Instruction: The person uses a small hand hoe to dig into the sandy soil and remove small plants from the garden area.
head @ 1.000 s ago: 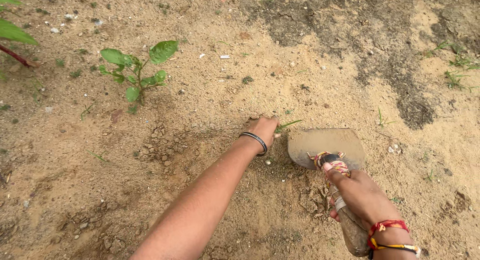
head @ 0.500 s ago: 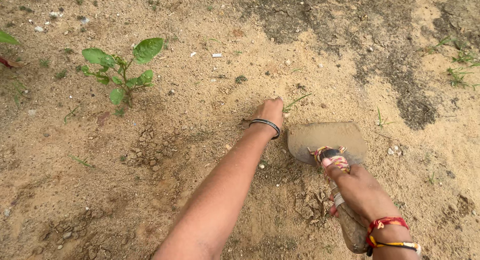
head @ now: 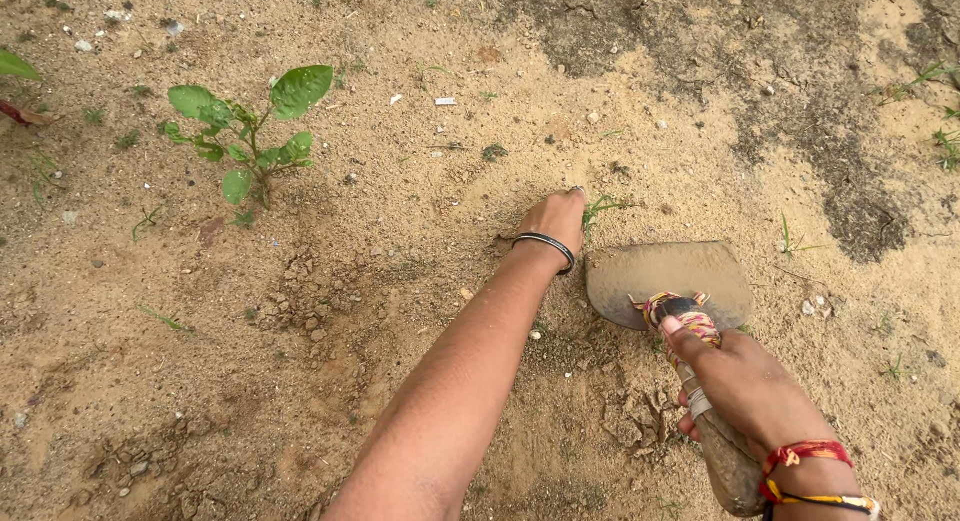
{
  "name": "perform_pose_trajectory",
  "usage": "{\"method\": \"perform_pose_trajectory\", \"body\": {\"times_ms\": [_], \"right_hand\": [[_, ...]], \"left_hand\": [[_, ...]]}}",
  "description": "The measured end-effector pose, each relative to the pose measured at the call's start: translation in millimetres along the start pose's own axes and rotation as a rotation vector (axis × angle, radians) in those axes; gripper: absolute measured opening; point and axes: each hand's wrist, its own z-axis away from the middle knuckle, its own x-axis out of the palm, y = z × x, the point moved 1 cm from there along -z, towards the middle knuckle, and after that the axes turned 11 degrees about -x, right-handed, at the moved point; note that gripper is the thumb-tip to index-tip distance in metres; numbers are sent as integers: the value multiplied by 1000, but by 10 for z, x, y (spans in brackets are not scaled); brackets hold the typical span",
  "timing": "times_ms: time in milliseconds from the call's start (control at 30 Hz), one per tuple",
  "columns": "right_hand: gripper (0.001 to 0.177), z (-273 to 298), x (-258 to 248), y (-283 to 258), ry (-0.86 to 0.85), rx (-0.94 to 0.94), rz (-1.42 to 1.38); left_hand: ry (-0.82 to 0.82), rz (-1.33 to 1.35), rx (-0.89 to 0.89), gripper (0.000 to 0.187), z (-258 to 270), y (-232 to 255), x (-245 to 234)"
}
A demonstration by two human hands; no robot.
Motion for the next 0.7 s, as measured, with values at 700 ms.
{"method": "perform_pose_trajectory", "body": {"times_ms": [700], "right_hand": [[79,-181,457,-24,172,-300,290]], "left_hand": [[130,459,-533,33,574,-1343,-613]]}}
